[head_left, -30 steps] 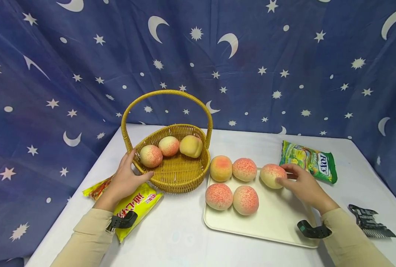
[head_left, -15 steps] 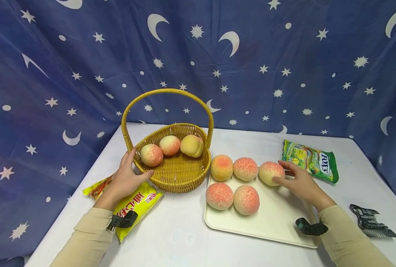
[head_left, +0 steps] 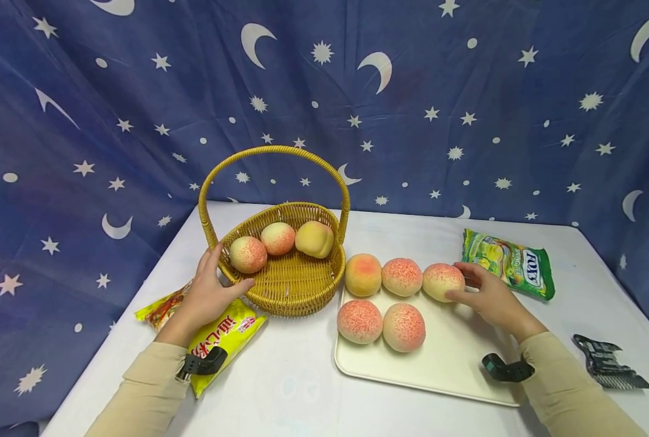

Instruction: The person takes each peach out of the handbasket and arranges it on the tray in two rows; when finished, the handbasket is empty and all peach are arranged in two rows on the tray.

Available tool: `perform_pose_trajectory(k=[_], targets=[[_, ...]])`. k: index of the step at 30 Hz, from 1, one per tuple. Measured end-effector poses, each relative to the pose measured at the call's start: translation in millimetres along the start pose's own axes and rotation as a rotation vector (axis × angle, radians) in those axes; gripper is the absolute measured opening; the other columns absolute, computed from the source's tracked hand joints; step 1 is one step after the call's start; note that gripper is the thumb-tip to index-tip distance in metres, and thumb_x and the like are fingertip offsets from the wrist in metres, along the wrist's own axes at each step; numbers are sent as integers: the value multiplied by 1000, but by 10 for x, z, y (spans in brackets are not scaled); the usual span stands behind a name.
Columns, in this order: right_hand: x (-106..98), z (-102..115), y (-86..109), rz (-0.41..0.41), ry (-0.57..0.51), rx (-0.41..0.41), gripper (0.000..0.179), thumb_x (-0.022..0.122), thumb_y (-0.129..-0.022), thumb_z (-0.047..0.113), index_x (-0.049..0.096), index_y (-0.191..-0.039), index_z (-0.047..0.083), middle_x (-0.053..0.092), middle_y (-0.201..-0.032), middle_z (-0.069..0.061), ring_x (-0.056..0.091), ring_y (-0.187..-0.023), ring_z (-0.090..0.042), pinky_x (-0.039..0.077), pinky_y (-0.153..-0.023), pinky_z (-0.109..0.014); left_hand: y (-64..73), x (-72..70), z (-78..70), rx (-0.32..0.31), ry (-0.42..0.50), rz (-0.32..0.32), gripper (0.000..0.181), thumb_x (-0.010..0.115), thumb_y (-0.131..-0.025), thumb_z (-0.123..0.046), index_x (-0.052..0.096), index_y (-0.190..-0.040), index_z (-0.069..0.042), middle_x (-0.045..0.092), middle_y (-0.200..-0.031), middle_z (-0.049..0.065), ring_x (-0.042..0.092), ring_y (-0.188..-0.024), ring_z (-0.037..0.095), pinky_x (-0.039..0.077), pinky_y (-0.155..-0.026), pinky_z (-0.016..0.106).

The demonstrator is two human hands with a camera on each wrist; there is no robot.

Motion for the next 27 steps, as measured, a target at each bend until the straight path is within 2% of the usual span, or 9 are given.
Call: perform_pose_trajectory(k=[15,20,24,27], targets=[[5,16,-1,8,8,-9,80,74,-92,29,34,-150,-9,47,-141,-32,50,-124,-49,41,-100,-61,-17,12,45,8,18,-11,111,73,-89,-47,-2,-162,-11,-10,-164,22,4,-146,51,15,-110,72],[-16,27,10,7,4,-2,84,75,-92,31,31,-151,-10,41,-147,-32,46,-127,-50,38,-102,-63,-21,15,48,15,16,-10,111,72,-89,-50,-3,-162,-11,-10,-164,23,5,-146,52,16,-110,72],[-91,122,37,-11,35,10,88,74,-92,37,28,-154,-6,36,-151,-32,41,-131,-52,38,-102,-65,-17,19,56,12,14,-11,111,72,-89,-50,-2,-162,-12,-9,-164,23,5,-146,52,16,-110,72],[-170,259,53,-37,57,-19,86,73,-93,35,27,-154,-5,37,-149,-33,42,-129,-54,41,-99,-65,-14,22,62,8,17,-11,110,72,-89,-49,-2,-162,-12,-8,-164,22,5,-146,51,16,-110,72]])
Point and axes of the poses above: each hand's wrist, its own y-axis away from the middle knuckle, its own x-axis out of the palm, z = x × y, the point moved 3 cm from there along -y, towards the middle knuckle
